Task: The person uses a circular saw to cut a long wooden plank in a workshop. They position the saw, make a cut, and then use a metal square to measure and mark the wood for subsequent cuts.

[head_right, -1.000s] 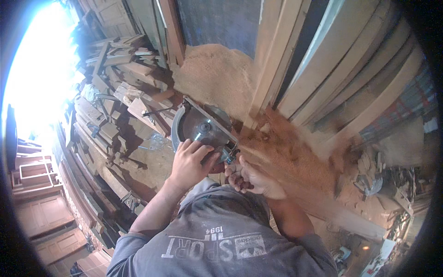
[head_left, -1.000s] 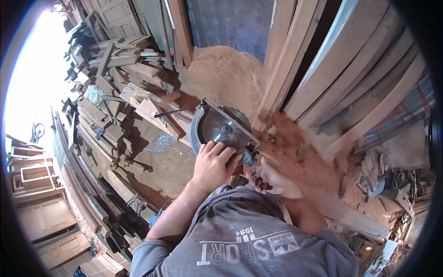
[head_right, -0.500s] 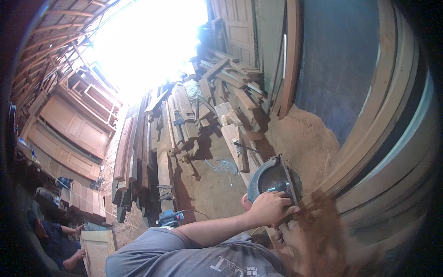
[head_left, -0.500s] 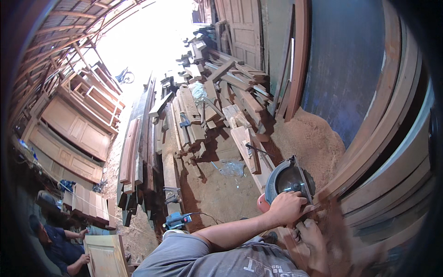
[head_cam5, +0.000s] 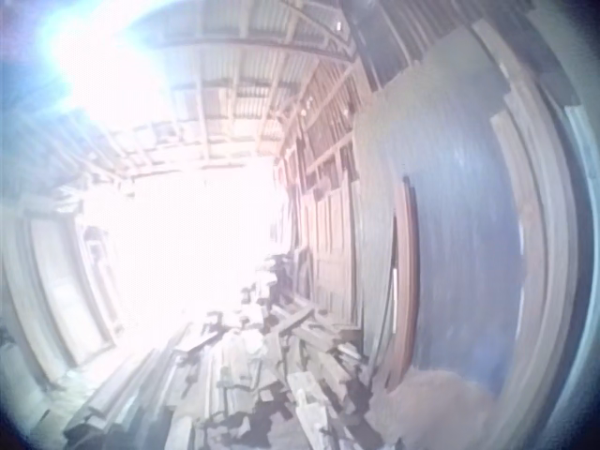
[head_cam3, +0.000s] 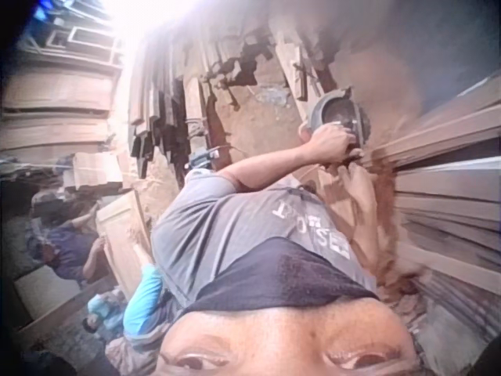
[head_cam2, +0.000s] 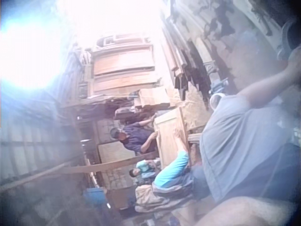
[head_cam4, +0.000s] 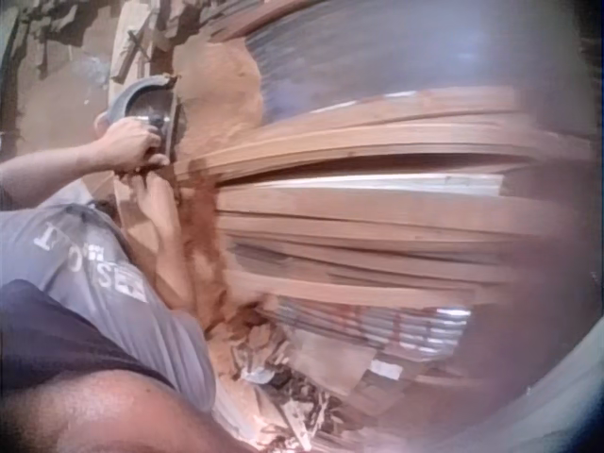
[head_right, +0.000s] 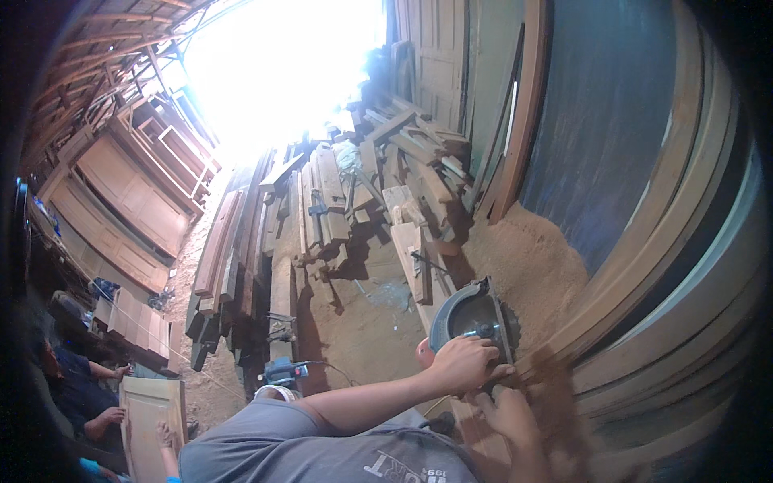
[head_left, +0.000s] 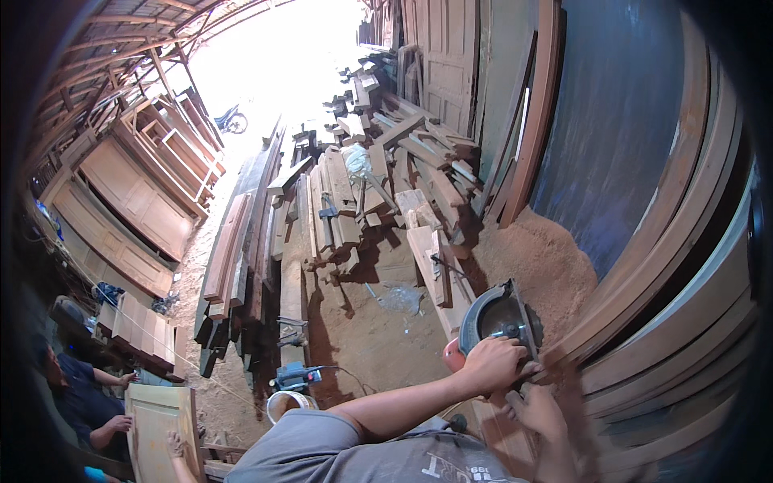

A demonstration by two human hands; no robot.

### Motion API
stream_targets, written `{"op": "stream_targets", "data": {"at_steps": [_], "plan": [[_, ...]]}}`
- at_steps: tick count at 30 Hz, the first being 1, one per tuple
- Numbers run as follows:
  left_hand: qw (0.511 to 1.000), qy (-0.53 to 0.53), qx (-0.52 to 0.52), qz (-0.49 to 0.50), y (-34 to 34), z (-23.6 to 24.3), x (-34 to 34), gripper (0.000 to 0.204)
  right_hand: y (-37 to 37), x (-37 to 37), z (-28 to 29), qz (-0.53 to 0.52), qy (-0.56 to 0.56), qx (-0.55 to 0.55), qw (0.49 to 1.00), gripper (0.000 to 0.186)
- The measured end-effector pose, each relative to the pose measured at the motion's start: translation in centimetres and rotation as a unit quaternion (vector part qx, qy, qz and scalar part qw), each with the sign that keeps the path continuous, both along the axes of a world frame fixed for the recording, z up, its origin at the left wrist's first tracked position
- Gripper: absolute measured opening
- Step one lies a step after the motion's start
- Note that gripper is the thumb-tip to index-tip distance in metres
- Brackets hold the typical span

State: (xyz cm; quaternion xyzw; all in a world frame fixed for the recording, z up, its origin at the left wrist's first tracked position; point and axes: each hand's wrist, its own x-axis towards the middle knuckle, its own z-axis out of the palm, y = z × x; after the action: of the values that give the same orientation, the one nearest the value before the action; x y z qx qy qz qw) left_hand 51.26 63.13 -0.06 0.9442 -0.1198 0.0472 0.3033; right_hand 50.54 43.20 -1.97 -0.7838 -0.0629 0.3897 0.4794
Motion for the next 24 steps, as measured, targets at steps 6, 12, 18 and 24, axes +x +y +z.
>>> {"op": "stream_targets", "data": {"at_steps": [6,12,18,24], "plan": [[0.999,0.044,-0.01,0.008,0.2,0.7,0.0,0.059,-0.4,-1.8,-4.6,-0.196,0.409,0.407,0.793,0.04],[0.997,0.071,0.015,0.001,0.2,0.7,0.2,0.061,1.1,-3.3,-8.9,-0.131,0.582,0.639,0.486,0.037],[0.997,0.073,0.016,-0.002,0.2,0.6,0.1,0.063,-0.3,-0.3,-6.4,-0.167,0.41,0.365,0.819,0.03],[0.995,0.096,0.023,0.005,0.1,1.1,0.0,0.065,0.0,0.4,-5.6,0.081,-0.304,-0.218,0.924,0.055]]}}
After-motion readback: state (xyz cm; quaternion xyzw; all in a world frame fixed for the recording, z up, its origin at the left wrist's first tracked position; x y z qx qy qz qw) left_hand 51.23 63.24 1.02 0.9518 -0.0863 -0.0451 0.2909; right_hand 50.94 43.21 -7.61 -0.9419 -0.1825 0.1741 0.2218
